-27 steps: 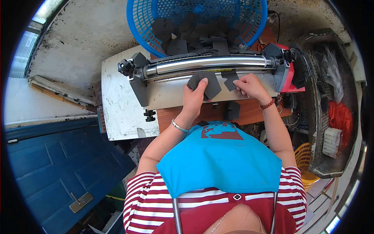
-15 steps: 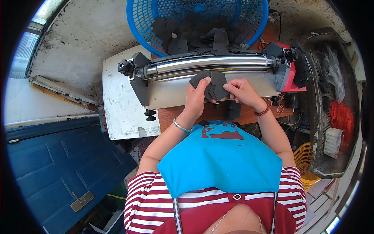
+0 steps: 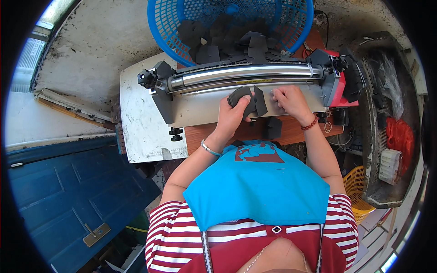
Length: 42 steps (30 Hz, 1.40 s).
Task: The recorder applies adhesive to small black shoe components using a manual roller machine and stacks them.
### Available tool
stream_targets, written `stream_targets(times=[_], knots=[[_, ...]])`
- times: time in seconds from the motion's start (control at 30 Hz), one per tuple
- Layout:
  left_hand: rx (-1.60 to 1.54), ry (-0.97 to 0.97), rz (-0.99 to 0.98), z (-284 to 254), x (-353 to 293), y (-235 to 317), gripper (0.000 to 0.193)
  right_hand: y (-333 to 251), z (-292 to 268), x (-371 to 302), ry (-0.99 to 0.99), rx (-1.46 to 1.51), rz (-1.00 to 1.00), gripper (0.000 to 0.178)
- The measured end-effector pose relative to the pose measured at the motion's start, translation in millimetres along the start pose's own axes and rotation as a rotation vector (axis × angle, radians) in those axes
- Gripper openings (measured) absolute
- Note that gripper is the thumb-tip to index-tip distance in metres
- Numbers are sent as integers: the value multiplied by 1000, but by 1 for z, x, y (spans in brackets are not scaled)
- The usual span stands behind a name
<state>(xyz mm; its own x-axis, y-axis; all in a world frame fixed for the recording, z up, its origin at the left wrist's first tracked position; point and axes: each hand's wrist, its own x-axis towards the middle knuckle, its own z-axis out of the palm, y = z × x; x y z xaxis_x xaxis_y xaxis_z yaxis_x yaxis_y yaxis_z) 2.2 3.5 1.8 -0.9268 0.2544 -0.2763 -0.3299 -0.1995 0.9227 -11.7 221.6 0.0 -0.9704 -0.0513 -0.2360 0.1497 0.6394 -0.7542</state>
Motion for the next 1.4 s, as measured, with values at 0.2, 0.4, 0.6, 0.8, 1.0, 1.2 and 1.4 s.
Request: stream_targets(times=[0.2, 0.4, 0.6, 0.8, 1.0, 1.2, 1.4], knots=[[-31, 26, 14, -2, 5, -11, 23, -31, 14, -27, 5, -420, -296, 34], [-37, 95, 38, -7, 2, -8, 23, -16, 21, -2, 260, -580, -340, 31], [-106, 77, -26, -2, -1, -2, 23, -27, 21, -15, 259, -456, -391, 26], [-112, 73, -22, -2, 1, -6, 22, -12, 31, -32, 189, -570, -456, 28], [-126, 52, -29, 4, 0, -3, 24, -10, 28, -11, 376, -491, -451, 17], [-200, 25, -34, 12, 0, 3, 24, -17, 41, -24, 1, 278, -272, 27], [-318, -63, -53, -1, 0, -1, 24, -20, 26, -25, -140, 417, -88, 24]])
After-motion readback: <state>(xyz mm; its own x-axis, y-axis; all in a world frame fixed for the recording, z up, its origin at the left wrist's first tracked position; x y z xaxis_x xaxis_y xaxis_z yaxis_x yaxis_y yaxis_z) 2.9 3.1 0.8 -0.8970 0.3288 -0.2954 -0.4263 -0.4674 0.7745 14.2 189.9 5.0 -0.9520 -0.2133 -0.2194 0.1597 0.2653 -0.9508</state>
